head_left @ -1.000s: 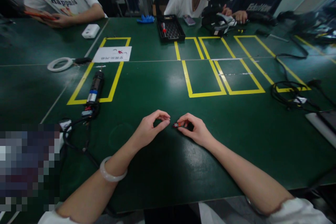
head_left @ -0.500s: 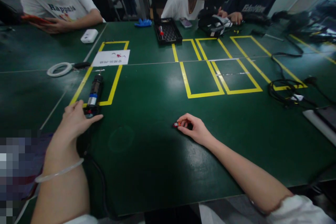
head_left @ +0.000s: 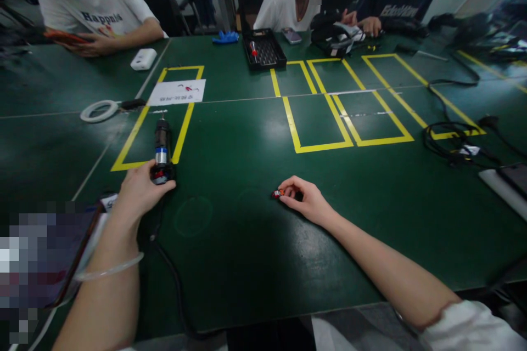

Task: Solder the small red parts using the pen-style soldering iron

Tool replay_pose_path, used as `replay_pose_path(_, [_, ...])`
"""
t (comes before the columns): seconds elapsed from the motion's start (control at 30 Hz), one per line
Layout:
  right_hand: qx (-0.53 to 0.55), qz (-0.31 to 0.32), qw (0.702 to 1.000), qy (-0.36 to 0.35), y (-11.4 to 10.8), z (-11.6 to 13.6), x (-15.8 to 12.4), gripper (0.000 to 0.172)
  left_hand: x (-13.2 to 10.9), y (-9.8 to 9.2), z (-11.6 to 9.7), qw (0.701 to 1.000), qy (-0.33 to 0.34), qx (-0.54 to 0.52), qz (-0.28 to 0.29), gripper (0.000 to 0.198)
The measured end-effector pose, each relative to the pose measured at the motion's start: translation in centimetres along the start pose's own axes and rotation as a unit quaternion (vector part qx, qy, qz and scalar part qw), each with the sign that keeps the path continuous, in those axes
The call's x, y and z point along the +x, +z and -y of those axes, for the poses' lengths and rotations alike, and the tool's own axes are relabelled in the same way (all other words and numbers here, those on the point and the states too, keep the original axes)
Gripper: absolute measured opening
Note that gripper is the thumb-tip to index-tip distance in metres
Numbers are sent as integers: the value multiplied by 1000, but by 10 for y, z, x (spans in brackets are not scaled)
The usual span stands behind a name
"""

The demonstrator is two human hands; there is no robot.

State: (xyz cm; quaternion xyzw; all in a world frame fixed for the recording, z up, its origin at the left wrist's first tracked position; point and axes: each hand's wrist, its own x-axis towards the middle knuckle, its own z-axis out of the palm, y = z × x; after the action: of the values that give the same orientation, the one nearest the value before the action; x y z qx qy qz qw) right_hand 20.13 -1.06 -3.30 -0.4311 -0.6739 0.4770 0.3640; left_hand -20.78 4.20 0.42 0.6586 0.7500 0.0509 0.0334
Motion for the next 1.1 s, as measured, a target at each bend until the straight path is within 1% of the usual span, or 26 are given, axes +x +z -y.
replay_pose_path(0.13, [-2,-3,1000,2,0,-1,0,17,-21,7,-42,999,39,-16,0,70])
replay_pose_path(0.27, [4,-11,1000,3,0,-1,0,17,-38,15,-90,995,82,-55,18,80])
replay_pose_path(0.33, [-9,-21,1000,-5,-1,-1,0,16,-45,19,-114,990,114,-83,19,80])
replay_pose_path(0.47, [-66,-66,995,-19,-3,-5,1,13,-58,30,-159,975,171,-142,14,79])
replay_pose_path(0.6, [-122,-114,985,-35,-7,-9,2,13,-67,41,-192,965,198,-174,11,79])
replay_pose_path(0.73, [-139,-113,983,-47,-9,-11,2,12,-74,45,-207,958,214,-188,11,79])
replay_pose_path(0.93, [-190,-104,975,-58,-3,-9,2,9,-78,43,-212,958,213,-192,16,78])
replay_pose_path(1.0, [-199,-99,973,-64,-2,-8,1,12,-78,43,-212,958,213,-190,15,78])
replay_pose_path(1.1, [-199,-87,973,-78,-1,-7,-2,22,-79,44,-212,960,216,-175,5,78])
